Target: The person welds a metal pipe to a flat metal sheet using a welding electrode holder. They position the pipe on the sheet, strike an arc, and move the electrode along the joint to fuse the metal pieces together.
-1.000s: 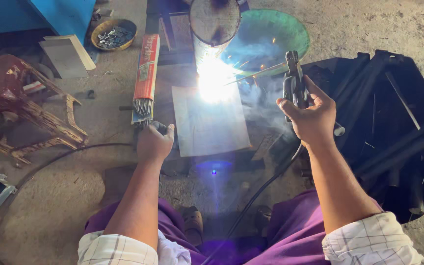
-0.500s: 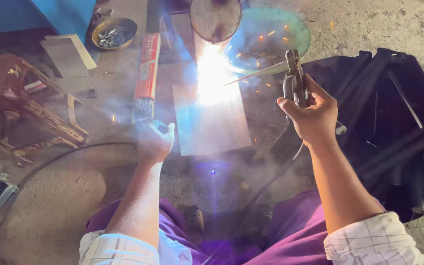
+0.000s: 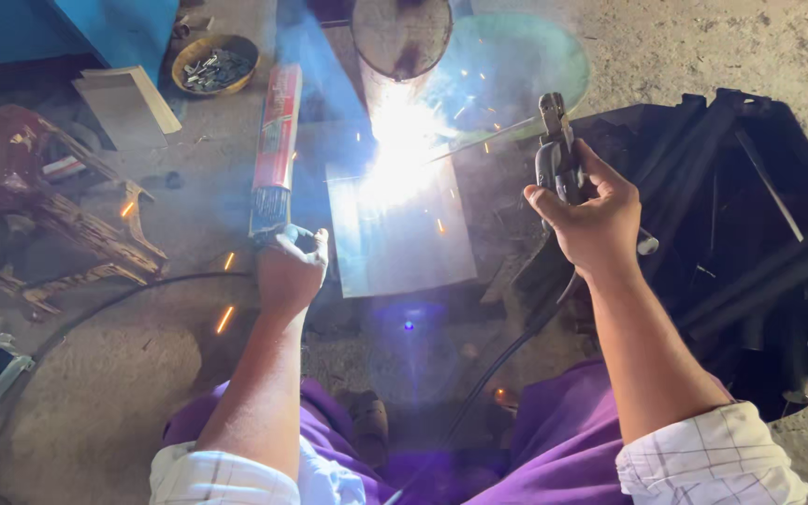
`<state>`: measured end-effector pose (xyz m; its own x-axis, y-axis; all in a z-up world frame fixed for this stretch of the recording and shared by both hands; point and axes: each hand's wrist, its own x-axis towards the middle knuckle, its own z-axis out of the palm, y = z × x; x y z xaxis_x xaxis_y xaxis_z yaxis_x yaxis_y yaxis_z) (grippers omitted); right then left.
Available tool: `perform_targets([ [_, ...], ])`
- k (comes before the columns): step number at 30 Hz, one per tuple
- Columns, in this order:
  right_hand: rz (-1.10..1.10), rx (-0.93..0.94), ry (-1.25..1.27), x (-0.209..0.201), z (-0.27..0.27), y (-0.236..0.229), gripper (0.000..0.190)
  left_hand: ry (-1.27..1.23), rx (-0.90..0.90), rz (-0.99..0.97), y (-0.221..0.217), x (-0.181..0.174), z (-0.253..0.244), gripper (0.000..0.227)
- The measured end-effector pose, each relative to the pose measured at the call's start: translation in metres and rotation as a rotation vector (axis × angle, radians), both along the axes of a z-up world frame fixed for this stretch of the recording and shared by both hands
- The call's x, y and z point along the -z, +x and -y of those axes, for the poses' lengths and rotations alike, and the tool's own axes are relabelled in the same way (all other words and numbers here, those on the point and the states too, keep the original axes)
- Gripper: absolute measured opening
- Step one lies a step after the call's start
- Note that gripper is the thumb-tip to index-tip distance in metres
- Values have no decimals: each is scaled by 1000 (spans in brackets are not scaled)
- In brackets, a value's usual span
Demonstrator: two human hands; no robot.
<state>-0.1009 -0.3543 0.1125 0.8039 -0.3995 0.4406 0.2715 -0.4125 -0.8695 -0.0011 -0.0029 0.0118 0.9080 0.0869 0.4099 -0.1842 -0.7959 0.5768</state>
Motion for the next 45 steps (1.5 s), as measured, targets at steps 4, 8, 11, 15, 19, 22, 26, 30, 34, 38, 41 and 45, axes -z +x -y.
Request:
perform_targets([
  [4,12,38,-88,-4,-1,1,63,-237,-20,-81,-4,-46,6,31],
  [8,10,50,156,2,2,5,53,-271,461,179,2,-122,20,66],
  [11,141,3,427,-1,23,16,46,62,765,549,15,-183,33,80],
  [15,9,-14,929,-2,58,14,28,164,905,37,33,-238,66,61],
  [19,73,19,1101,-2,76,10,25,242,1163,235,45,-261,94,44],
  [22,186,83,1057,-12,80,3,26,164,801,126,57,-258,123,36],
  [26,323,112,807,-34,72,-18,28,14,678,498,98,-252,149,33],
  [30,385,123,534,-58,55,-43,48,-265,338,825,150,-243,127,33],
  [34,284,26,138,-74,36,-66,67,-983,50,549,154,-222,45,40],
  [38,191,106,-325,-67,1,-72,94,-1405,106,613,114,-175,-28,63],
  [41,47,61,-390,-59,-25,-69,98,-1497,239,484,83,-132,-54,53],
  [45,129,-3,-453,-53,-51,-62,88,-1718,298,406,60,-89,-82,16],
])
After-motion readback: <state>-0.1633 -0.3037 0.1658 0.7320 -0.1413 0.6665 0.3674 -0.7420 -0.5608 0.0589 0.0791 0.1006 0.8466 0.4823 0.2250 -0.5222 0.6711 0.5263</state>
